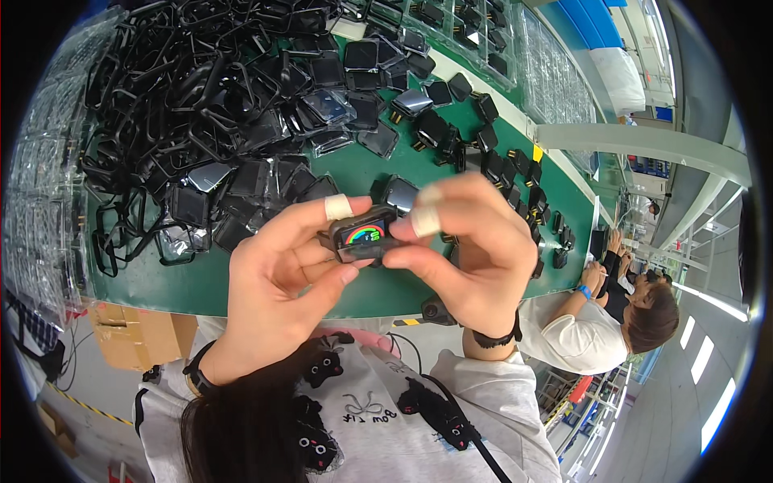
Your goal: Inspecting small electronic components and packing them into boxes on an assembly line.
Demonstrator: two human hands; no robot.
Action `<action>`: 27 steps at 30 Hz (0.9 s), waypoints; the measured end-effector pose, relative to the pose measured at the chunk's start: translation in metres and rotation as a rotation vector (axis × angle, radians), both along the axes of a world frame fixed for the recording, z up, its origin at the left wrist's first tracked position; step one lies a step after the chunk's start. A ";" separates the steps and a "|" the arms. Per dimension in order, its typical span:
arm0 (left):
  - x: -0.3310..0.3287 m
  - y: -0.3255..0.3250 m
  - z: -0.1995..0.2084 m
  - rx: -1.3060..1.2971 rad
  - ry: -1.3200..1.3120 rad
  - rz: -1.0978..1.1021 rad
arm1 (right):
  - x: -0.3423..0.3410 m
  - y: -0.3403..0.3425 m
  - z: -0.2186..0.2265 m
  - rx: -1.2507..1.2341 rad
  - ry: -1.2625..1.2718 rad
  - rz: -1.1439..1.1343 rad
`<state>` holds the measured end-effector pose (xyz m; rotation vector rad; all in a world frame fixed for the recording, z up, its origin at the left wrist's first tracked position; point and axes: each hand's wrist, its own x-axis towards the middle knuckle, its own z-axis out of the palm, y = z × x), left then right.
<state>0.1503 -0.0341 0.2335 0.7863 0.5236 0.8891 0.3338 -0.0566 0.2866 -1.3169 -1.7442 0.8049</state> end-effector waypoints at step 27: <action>0.000 -0.005 -0.015 0.372 0.149 0.189 | -0.018 -0.023 -0.028 -0.004 0.212 -0.051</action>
